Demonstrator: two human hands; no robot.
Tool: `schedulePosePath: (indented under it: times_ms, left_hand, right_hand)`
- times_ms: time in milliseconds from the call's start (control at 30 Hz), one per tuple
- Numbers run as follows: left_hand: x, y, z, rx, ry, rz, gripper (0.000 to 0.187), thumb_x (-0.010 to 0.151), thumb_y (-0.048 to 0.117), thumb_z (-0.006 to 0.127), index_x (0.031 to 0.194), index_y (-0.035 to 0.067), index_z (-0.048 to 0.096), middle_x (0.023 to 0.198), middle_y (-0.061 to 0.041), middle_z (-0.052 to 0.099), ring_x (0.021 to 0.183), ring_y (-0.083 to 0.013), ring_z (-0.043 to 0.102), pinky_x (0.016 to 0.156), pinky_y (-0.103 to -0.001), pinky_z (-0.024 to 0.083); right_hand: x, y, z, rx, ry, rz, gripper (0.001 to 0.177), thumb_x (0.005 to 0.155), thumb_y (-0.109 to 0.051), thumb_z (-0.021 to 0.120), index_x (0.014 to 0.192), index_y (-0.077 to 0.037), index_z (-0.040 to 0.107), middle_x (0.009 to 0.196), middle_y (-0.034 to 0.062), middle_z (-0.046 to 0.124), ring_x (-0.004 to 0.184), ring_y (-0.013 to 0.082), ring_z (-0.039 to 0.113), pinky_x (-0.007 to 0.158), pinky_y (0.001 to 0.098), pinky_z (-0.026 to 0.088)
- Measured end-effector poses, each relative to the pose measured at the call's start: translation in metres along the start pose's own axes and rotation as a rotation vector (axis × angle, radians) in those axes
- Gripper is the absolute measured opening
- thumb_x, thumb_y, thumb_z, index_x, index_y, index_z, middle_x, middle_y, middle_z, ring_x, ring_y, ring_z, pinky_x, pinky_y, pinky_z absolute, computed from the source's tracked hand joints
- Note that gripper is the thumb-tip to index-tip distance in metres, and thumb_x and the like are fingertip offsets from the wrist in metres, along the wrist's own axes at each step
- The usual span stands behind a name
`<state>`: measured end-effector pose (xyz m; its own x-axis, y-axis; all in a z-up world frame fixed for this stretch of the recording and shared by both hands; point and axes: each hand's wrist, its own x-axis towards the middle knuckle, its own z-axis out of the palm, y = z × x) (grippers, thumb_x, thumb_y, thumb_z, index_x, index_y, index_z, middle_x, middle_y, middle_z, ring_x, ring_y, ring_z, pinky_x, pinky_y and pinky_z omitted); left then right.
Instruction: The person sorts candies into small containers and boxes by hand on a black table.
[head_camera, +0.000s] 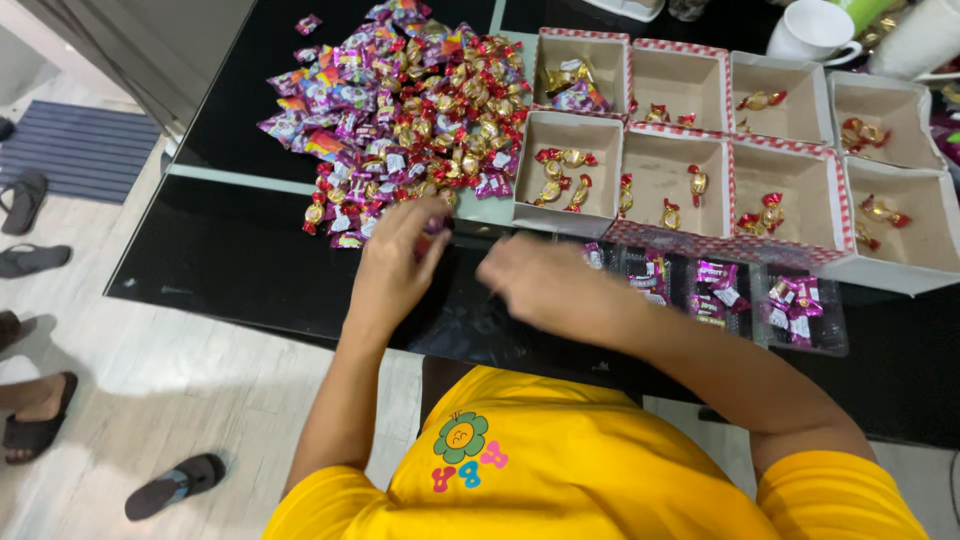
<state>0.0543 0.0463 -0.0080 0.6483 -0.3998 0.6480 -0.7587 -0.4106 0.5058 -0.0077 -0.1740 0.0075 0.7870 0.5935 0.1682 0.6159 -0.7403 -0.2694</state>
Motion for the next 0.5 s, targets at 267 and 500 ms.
schedulePosePath:
  times_ms: [267,500]
  left_hand:
    - [0.036,-0.03,0.022,0.101,-0.058,0.019,0.035,0.084,0.001,0.077,0.117,0.001,0.066,0.11,-0.016,0.068,0.104,-0.0373,0.063,0.091,-0.046,0.05]
    - [0.065,-0.069,0.088,0.537,-0.285,0.128,0.026,0.083,0.018,0.075,0.106,0.006,0.07,0.102,-0.013,0.07,0.101,-0.0329,0.063,0.084,-0.045,0.05]
  right_hand:
    - [-0.059,0.062,-0.113,-0.218,0.1,0.493,0.027,0.085,-0.015,0.068,0.109,-0.003,0.067,0.101,0.0181,0.071,0.095,0.0379,0.069,0.083,0.0495,0.054]
    - [-0.067,0.095,-0.121,-0.256,-0.156,0.788,0.052,0.086,-0.037,0.078,0.128,-0.009,0.066,0.105,0.0174,0.076,0.105,0.036,0.071,0.093,0.0494,0.053]
